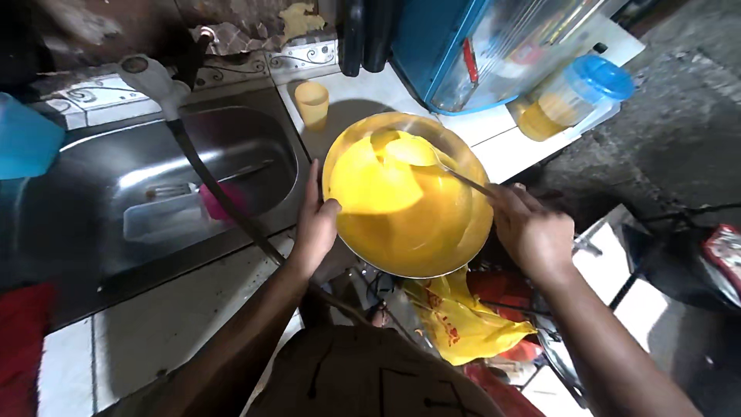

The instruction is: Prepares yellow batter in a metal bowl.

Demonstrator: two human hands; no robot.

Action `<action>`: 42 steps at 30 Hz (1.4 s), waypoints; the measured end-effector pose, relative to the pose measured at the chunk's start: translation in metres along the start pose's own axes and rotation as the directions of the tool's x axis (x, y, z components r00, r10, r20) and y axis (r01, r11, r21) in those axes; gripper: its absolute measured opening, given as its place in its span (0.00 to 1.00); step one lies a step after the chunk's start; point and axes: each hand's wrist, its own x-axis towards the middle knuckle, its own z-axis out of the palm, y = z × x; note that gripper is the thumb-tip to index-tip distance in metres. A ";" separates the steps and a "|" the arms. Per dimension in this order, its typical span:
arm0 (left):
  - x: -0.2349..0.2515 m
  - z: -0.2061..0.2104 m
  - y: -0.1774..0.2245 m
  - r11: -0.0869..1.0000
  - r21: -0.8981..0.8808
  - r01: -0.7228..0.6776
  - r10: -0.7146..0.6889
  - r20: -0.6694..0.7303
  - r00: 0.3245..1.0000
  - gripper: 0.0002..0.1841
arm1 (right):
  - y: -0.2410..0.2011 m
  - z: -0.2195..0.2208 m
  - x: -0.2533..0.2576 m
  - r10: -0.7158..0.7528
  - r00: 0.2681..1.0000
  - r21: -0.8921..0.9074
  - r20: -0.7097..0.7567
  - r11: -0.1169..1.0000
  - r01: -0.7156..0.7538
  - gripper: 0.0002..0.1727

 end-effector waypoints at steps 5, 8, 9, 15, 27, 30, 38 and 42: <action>0.025 -0.005 0.008 1.000 0.030 0.005 -0.005 -0.018 1.000 0.37 | 0.017 0.003 -0.055 0.030 0.959 0.020 -0.283 0.999 -0.025 0.18; 0.024 -0.007 0.011 1.000 0.031 0.004 -0.004 0.004 1.000 0.37 | 0.018 0.010 -0.075 0.050 0.977 -0.022 -0.205 0.998 -0.056 0.21; 0.024 -0.006 0.012 1.000 0.031 -0.004 0.003 0.007 1.000 0.37 | 0.018 0.008 -0.076 0.059 0.977 -0.017 -0.205 0.998 -0.064 0.20; 0.025 -0.006 0.011 0.998 0.054 -0.011 0.010 0.015 1.000 0.37 | 0.021 0.006 -0.070 -0.006 0.989 0.004 -0.148 1.000 0.007 0.22; 0.021 -0.001 0.014 0.998 0.051 0.041 -0.042 0.023 0.999 0.36 | -0.040 -0.004 0.043 0.032 0.773 0.107 0.633 0.986 -0.129 0.15; 0.021 -0.003 0.011 0.998 0.061 0.017 -0.018 0.030 0.999 0.37 | -0.009 -0.028 0.049 -0.116 0.658 0.202 0.744 0.978 -0.056 0.08; 0.023 0.001 0.013 0.997 0.071 0.027 -0.029 0.030 0.999 0.39 | -0.018 -0.012 0.075 -0.150 0.724 0.164 0.673 0.985 0.052 0.13; 0.020 -0.002 0.017 0.993 0.107 0.059 -0.065 0.053 0.996 0.39 | 0.013 -0.024 0.088 0.016 0.661 -0.038 0.750 0.999 0.018 0.10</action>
